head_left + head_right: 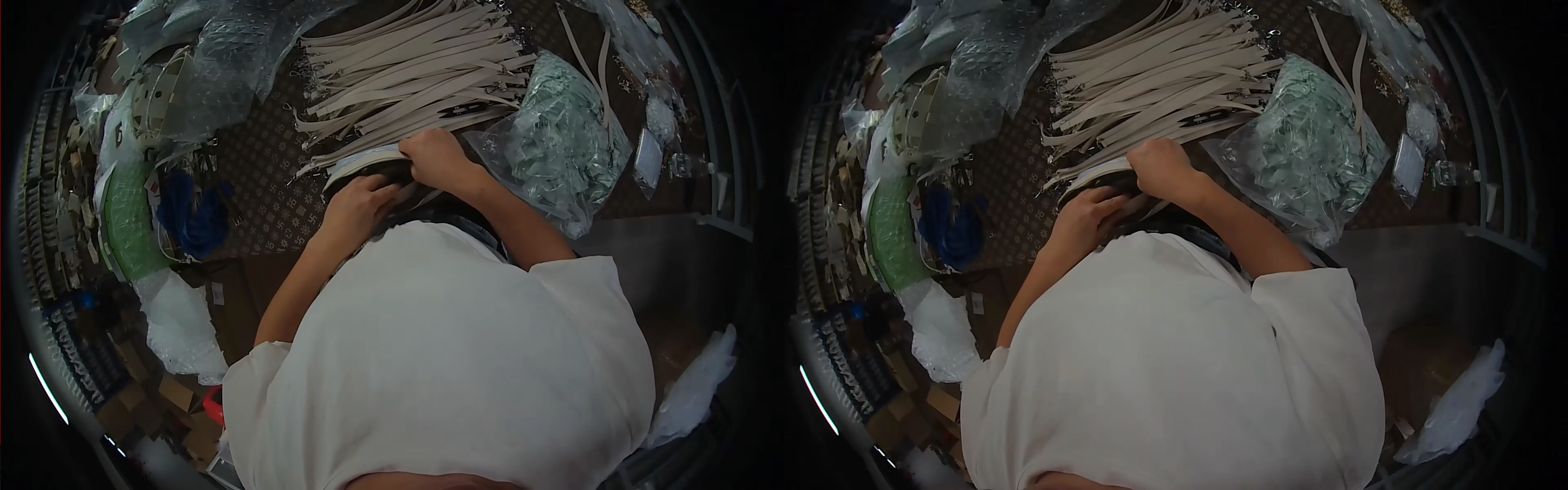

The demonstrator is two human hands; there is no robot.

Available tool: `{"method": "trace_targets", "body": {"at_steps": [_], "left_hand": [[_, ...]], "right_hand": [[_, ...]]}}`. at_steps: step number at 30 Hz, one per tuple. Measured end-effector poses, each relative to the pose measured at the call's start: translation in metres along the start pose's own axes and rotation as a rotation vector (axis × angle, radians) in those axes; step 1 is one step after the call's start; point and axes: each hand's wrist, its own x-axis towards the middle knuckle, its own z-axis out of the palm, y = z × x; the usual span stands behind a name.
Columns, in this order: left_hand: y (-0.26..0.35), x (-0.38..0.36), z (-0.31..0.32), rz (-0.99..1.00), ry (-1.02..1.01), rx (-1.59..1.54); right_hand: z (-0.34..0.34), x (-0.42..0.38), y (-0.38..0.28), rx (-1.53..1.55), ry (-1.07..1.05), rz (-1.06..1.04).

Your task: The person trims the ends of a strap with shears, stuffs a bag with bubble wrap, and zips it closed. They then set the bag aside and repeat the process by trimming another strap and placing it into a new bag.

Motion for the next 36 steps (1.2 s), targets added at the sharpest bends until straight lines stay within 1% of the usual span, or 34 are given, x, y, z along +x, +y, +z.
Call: {"method": "trace_targets", "body": {"at_steps": [1, 2, 4, 5, 6, 7, 8, 9, 10, 11, 12, 13, 14, 16, 17, 18, 19, 20, 21, 23, 24, 26, 28, 29, 30, 31, 32, 33, 34, 35, 36], "left_hand": [[-0.001, -0.003, -0.002, -0.065, -0.014, -0.097], [-0.005, -0.002, 0.002, -0.078, -0.005, -0.094], [-0.022, 0.009, 0.024, -0.099, -0.083, -0.002], [-0.034, 0.015, 0.039, -0.107, -0.075, -0.004], [-0.046, 0.023, 0.056, -0.136, -0.056, 0.072], [-0.046, 0.029, 0.059, -0.160, -0.040, 0.148], [-0.047, 0.030, 0.060, -0.157, -0.036, 0.144], [-0.040, 0.034, 0.050, -0.152, -0.085, 0.075], [-0.034, 0.036, 0.040, -0.148, -0.134, 0.009], [-0.027, 0.034, 0.031, -0.146, -0.132, 0.011], [-0.019, 0.028, 0.023, -0.110, -0.058, 0.043], [-0.012, 0.020, 0.017, -0.077, 0.014, 0.073], [-0.006, 0.014, 0.011, -0.081, 0.008, 0.071], [-0.001, 0.003, 0.001, -0.022, 0.278, 0.027], [-0.003, -0.001, 0.000, -0.030, 0.277, 0.026], [-0.004, -0.005, -0.001, -0.092, 0.165, 0.059], [-0.005, -0.008, -0.001, -0.154, 0.055, 0.091], [-0.008, -0.008, 0.004, -0.164, 0.059, 0.092], [-0.015, -0.006, 0.013, -0.176, 0.070, 0.121], [-0.024, -0.001, 0.023, -0.184, 0.080, 0.148], [-0.027, 0.002, 0.024, -0.188, 0.112, 0.137], [-0.028, 0.005, 0.024, -0.186, 0.145, 0.127], [-0.024, 0.002, 0.017, -0.115, 0.249, 0.052], [-0.018, -0.002, 0.012, -0.114, 0.250, 0.055], [-0.010, -0.006, 0.005, -0.081, 0.405, 0.094], [-0.001, -0.012, -0.002, -0.049, 0.559, 0.133], [0.007, -0.021, -0.008, -0.051, 0.559, 0.133], [0.016, -0.033, -0.015, -0.223, 0.582, -0.002], [0.021, -0.044, -0.019, -0.398, 0.607, -0.137], [0.022, -0.054, -0.019, -0.413, 0.623, -0.133], [0.022, -0.066, -0.017, -0.635, 0.469, -0.394]], "right_hand": [[0.001, 0.003, 0.001, 0.023, -0.004, 0.022], [0.002, 0.007, 0.001, 0.044, -0.010, 0.037], [0.007, 0.012, -0.001, 0.039, -0.011, 0.006], [0.009, 0.013, -0.001, 0.031, -0.007, -0.005], [0.010, 0.014, 0.001, 0.027, -0.011, -0.010], [0.011, 0.016, 0.003, 0.026, 0.002, -0.019], [0.010, 0.016, 0.006, 0.025, 0.016, -0.026], [0.006, 0.016, 0.009, 0.018, 0.016, -0.026], [-0.002, 0.015, 0.013, 0.126, -0.034, -0.031], [-0.009, 0.015, 0.017, 0.237, -0.082, -0.037], [-0.015, 0.012, 0.020, 0.239, -0.080, -0.037], [-0.021, 0.006, 0.024, 0.473, -0.095, -0.020], [-0.026, -0.001, 0.028, 0.709, -0.112, -0.001], [-0.032, -0.013, 0.042, 0.685, -0.118, 0.009], [-0.035, -0.019, 0.046, 0.658, -0.122, 0.016], [-0.042, -0.026, 0.044, 0.660, -0.132, 0.011], [-0.051, -0.036, 0.038, 0.512, -0.112, -0.068], [-0.055, -0.044, 0.033, 0.364, -0.087, -0.147], [-0.053, -0.049, 0.028, 0.366, -0.091, -0.152], [-0.047, -0.059, 0.020, 0.198, -0.133, -0.254], [-0.043, -0.060, 0.019, 0.195, -0.130, -0.254], [-0.035, -0.061, 0.016, 0.081, -0.097, -0.155], [-0.036, -0.060, 0.013, 0.091, -0.068, -0.158], [-0.035, -0.058, 0.011, 0.107, -0.044, -0.161], [-0.030, -0.056, 0.008, 0.107, -0.041, -0.161], [-0.023, -0.052, 0.003, 0.201, 0.010, -0.116], [-0.018, -0.048, -0.002, 0.294, 0.060, -0.072], [-0.017, -0.041, -0.009, 0.294, 0.056, -0.077], [-0.017, -0.033, -0.017, 0.491, -0.043, 0.064], [-0.016, -0.025, -0.025, 0.682, -0.149, 0.202], [-0.012, -0.018, -0.035, 0.677, -0.169, 0.179]]}}
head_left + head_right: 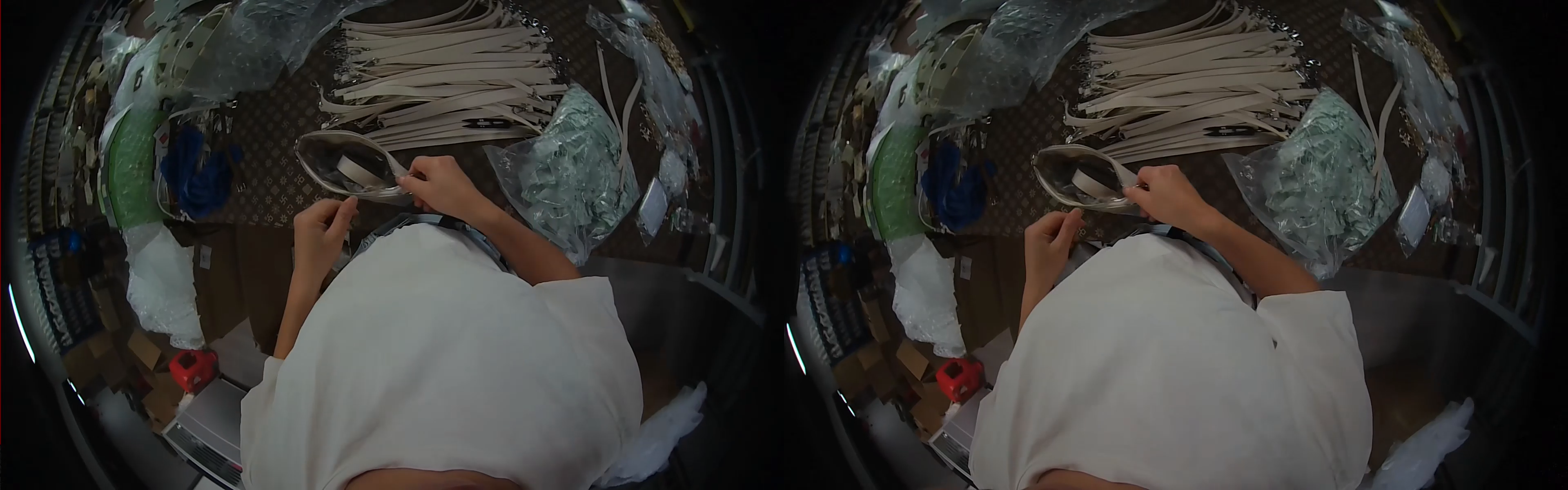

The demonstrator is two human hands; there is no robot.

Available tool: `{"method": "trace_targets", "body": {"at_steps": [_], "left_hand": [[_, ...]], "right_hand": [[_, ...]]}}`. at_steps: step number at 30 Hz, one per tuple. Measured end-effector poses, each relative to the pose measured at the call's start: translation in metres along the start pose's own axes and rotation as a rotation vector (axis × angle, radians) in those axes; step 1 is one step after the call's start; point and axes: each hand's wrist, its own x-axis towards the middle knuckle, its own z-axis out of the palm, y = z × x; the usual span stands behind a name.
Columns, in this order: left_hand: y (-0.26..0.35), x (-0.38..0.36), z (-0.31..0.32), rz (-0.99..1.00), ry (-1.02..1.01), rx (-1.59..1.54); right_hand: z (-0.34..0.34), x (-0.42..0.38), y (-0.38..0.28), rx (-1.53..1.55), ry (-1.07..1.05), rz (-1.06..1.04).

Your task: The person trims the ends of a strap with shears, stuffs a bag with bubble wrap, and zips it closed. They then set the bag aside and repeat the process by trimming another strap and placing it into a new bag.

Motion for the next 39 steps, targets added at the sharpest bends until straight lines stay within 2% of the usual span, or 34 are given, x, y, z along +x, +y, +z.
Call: {"method": "trace_targets", "body": {"at_steps": [1, 3, 4, 6, 10, 12, 13, 15, 19, 21, 23, 27, 29, 30, 32, 33, 34, 35, 36, 37, 38, 39], "left_hand": [[-0.006, -0.008, -0.003, -0.294, -0.160, -0.151], [-0.014, -0.023, 0.004, -0.357, -0.130, -0.259], [-0.012, -0.028, 0.008, -0.400, -0.135, -0.365], [-0.007, -0.037, 0.009, -0.450, -0.064, -0.363], [-0.019, -0.055, 0.020, -0.502, 0.058, -0.408], [-0.023, -0.064, 0.022, -0.543, 0.107, -0.460], [-0.025, -0.068, 0.023, -0.570, 0.124, -0.541], [-0.031, -0.079, 0.024, -0.605, 0.150, -0.628], [-0.049, -0.094, 0.020, -0.554, 0.209, -0.691], [-0.049, -0.101, 0.019, -0.543, 0.230, -0.684], [-0.040, -0.113, 0.023, -0.677, 0.095, -0.670], [-0.070, -0.111, 0.010, -0.693, 0.028, -0.741], [-0.098, -0.107, -0.007, -0.553, -0.170, -0.392], [-0.115, -0.100, -0.019, -0.537, -0.133, -0.343], [-0.162, -0.074, -0.025, -0.609, 0.178, -0.529], [-0.173, -0.056, -0.021, -0.655, 0.216, -0.657], [-0.177, -0.037, -0.012, -0.695, 0.253, -0.787], [-0.179, -0.017, 0.003, -0.568, 0.177, -0.918], [-0.176, -0.002, 0.017, -0.438, 0.096, -1.045], [-0.163, 0.004, 0.022, -0.437, 0.099, -1.048], [-0.151, 0.009, 0.025, -0.389, 0.121, -1.248], [-0.141, 0.011, 0.023, -0.335, 0.144, -1.445]], "right_hand": [[0.010, 0.006, -0.007, 0.093, -0.116, 0.020], [0.031, 0.013, -0.022, 0.262, -0.351, 0.067], [0.039, 0.015, -0.025, 0.253, -0.381, 0.052], [0.054, 0.019, -0.026, 0.222, -0.530, -0.024], [0.063, 0.025, -0.030, 0.022, -0.633, -0.122], [0.070, 0.029, -0.026, -0.238, -0.480, -0.589], [0.071, 0.033, -0.031, -0.242, -0.502, -0.595], [0.070, 0.043, -0.048, -0.550, -0.461, -0.791], [0.085, 0.078, -0.065, -0.666, -0.599, -0.783], [0.099, 0.114, -0.052, -0.770, -0.338, -0.888], [0.068, 0.158, -0.066, -0.741, -0.086, -0.783], [0.074, 0.161, -0.057, -0.738, -0.013, -0.796], [0.079, 0.162, -0.051, -0.513, -0.050, -0.634], [0.083, 0.163, -0.046, -0.513, -0.057, -0.641], [0.097, 0.157, -0.028, 0.125, 0.098, -0.405], [0.110, 0.151, -0.018, 0.126, 0.090, -0.411], [0.127, 0.141, -0.006, 0.303, 0.032, -0.310], [0.145, 0.131, 0.006, 0.478, -0.024, -0.203], [0.172, 0.120, 0.015, 0.420, 0.046, -0.260], [0.187, 0.108, 0.009, 0.358, 0.113, -0.314], [0.177, 0.109, 0.008, 0.175, -0.009, -0.432], [0.169, 0.105, -0.009, 0.170, -0.019, -0.432]]}}
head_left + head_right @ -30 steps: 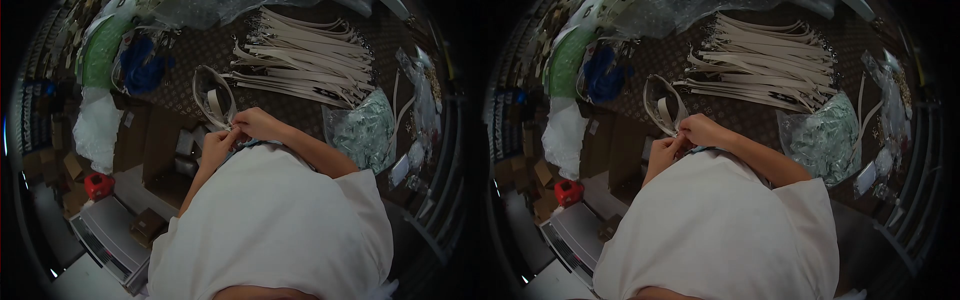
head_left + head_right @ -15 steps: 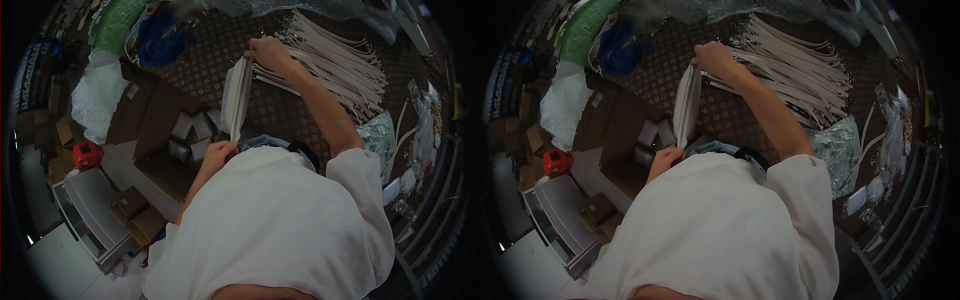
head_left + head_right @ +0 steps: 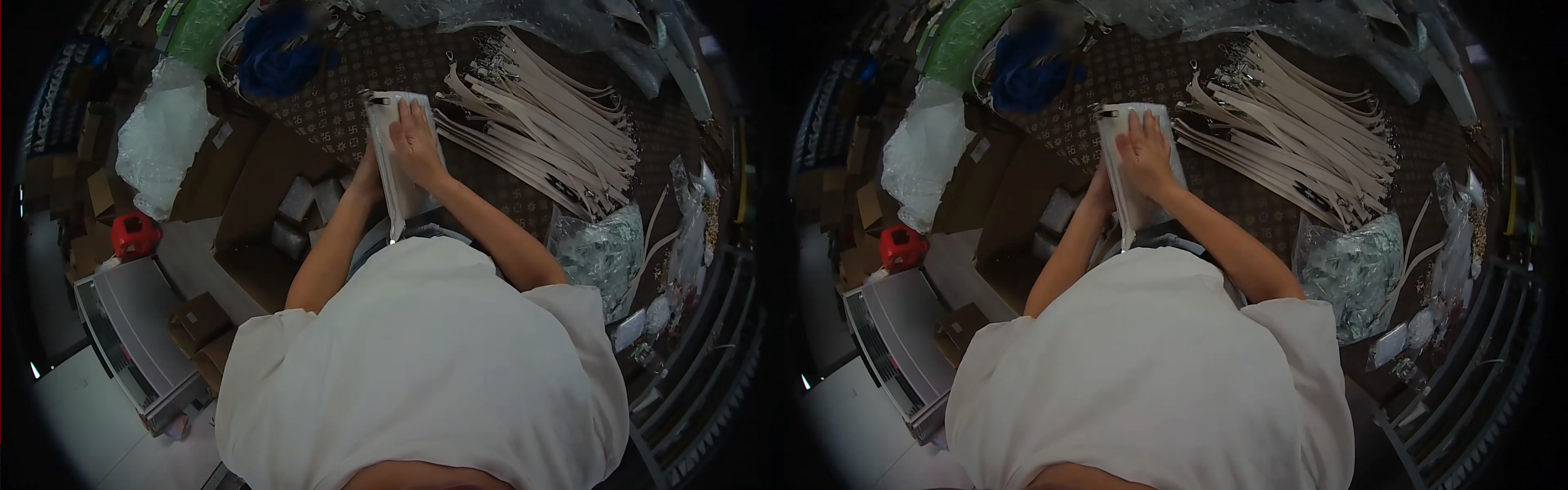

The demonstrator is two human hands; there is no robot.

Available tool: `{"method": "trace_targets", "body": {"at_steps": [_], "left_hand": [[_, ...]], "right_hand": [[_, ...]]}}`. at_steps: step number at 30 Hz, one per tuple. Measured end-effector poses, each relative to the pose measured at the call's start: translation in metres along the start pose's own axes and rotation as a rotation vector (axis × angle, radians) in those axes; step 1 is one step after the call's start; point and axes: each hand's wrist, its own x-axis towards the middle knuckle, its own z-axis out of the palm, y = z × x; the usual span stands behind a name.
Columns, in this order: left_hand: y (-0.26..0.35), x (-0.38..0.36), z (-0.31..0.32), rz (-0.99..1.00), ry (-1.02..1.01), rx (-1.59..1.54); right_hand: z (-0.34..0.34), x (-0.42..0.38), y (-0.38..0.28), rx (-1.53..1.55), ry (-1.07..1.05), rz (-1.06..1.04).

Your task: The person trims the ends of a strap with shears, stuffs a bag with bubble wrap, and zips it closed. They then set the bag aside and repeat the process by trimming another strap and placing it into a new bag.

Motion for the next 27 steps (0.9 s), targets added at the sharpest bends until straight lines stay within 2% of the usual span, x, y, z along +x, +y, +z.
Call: {"method": "trace_targets", "body": {"at_steps": [1, 2, 3, 5, 7, 8, 10, 12, 13, 17, 18, 19, 22, 23, 25, 27], "left_hand": [[0.004, -0.002, 0.004, 0.002, 0.007, -0.006], [0.006, -0.004, 0.006, 0.106, 0.001, -0.082], [0.007, -0.005, 0.007, 0.211, -0.009, -0.157], [0.012, -0.002, 0.000, 0.206, -0.046, -0.249], [0.018, 0.008, -0.013, 0.201, -0.091, -0.327], [0.015, 0.003, -0.022, 0.227, -0.084, -0.306], [0.006, -0.014, -0.039, 0.287, -0.098, -0.264], [-0.001, -0.018, -0.053, 0.342, -0.115, -0.238], [0.010, 0.001, -0.059, 0.369, -0.118, -0.229], [-0.024, -0.117, -0.133, 0.481, -0.070, -0.190], [-0.019, -0.139, -0.157, 0.513, -0.048, -0.190], [-0.016, -0.133, -0.164, 0.547, -0.028, -0.189], [-0.013, -0.115, -0.177, 0.644, 0.048, -0.192], [-0.014, -0.108, -0.180, 0.677, 0.079, -0.195], [0.009, -0.134, -0.200, 0.617, 0.635, -0.347], [0.030, -0.141, -0.233, 0.406, 1.324, -0.837]], "right_hand": [[-0.004, 0.003, -0.019, -0.193, -0.121, -0.083], [-0.007, 0.005, -0.036, -0.384, -0.240, -0.165], [-0.011, 0.009, -0.050, -0.209, -0.286, -0.216], [-0.021, 0.016, -0.084, -0.171, -0.176, -0.293], [-0.045, 0.032, -0.135, -0.318, 0.123, -0.644], [-0.049, 0.032, -0.157, -0.322, 0.153, -0.657], [-0.052, 0.025, -0.194, -0.510, 0.275, -0.903], [0.002, 0.022, -0.121, -0.746, -0.264, -0.718], [0.017, 0.019, -0.107, -0.701, -0.261, -0.699], [0.061, 0.005, -0.097, -0.568, -0.326, -0.685], [0.070, 0.001, -0.099, -0.400, -0.385, -0.689], [0.073, 0.003, -0.100, -0.233, -0.442, -0.693], [0.055, 0.009, -0.104, -0.147, -0.434, -0.685], [0.049, 0.012, -0.092, -0.171, -0.366, -0.643], [0.029, 0.020, -0.057, -0.197, -0.305, -0.448], [0.000, 0.025, -0.013, -0.392, -0.156, -0.298]]}}
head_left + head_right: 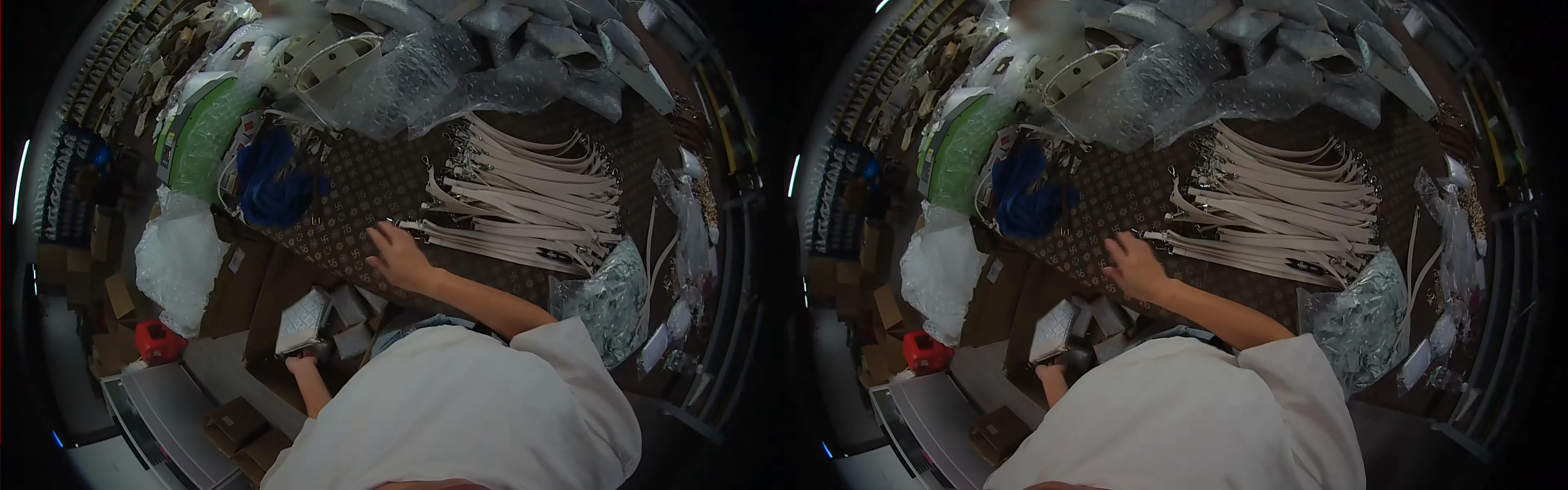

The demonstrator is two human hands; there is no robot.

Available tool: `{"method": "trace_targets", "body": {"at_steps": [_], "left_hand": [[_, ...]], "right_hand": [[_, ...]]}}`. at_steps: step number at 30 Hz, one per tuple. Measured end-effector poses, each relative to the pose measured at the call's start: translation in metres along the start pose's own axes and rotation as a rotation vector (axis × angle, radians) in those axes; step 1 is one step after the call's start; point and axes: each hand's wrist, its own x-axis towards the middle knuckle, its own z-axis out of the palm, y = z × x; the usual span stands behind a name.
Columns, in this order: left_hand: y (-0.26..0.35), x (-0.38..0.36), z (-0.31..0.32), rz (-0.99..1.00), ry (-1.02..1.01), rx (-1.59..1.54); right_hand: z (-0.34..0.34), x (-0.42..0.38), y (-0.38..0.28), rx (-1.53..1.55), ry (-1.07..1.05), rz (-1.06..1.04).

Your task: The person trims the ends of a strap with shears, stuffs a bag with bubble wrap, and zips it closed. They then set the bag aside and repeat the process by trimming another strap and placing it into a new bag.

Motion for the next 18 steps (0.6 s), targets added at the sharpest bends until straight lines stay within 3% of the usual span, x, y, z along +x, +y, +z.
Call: {"method": "trace_targets", "body": {"at_steps": [2, 3, 5, 7, 9, 11, 12, 15, 17, 18], "left_hand": [[0.009, -0.002, 0.022, 0.257, 0.094, 0.346], [0.008, -0.025, 0.047, 0.350, -0.020, 0.515], [-0.006, -0.044, 0.115, 0.641, -0.402, 0.683], [-0.047, -0.121, 0.208, 0.913, -0.783, 0.787], [-0.096, -0.192, 0.293, 1.258, -1.190, 0.829], [-0.149, -0.254, 0.368, 1.385, -1.437, 0.898], [-0.176, -0.279, 0.408, 1.541, -1.556, 0.940], [-0.272, -0.314, 0.530, 1.534, -1.759, 0.955], [-0.343, -0.297, 0.622, 1.067, -1.646, 1.194], [-0.373, -0.300, 0.647, 0.814, -1.375, 1.193]], "right_hand": [[-0.017, -0.016, 0.048, -0.424, 0.128, 0.152], [-0.032, -0.021, 0.068, -0.513, 0.182, 0.223], [-0.065, -0.028, 0.104, -0.688, 0.304, 0.323], [-0.093, -0.032, 0.133, -0.769, 0.383, 0.349], [-0.112, -0.038, 0.152, -0.900, 0.393, 0.518], [-0.110, -0.048, 0.162, -0.893, 0.388, 0.485], [-0.109, -0.053, 0.168, -0.886, 0.372, 0.451], [-0.106, -0.054, 0.173, -0.859, 0.368, 0.491], [-0.105, -0.054, 0.174, -0.859, 0.342, 0.525], [-0.106, -0.055, 0.174, -0.858, 0.324, 0.536]]}}
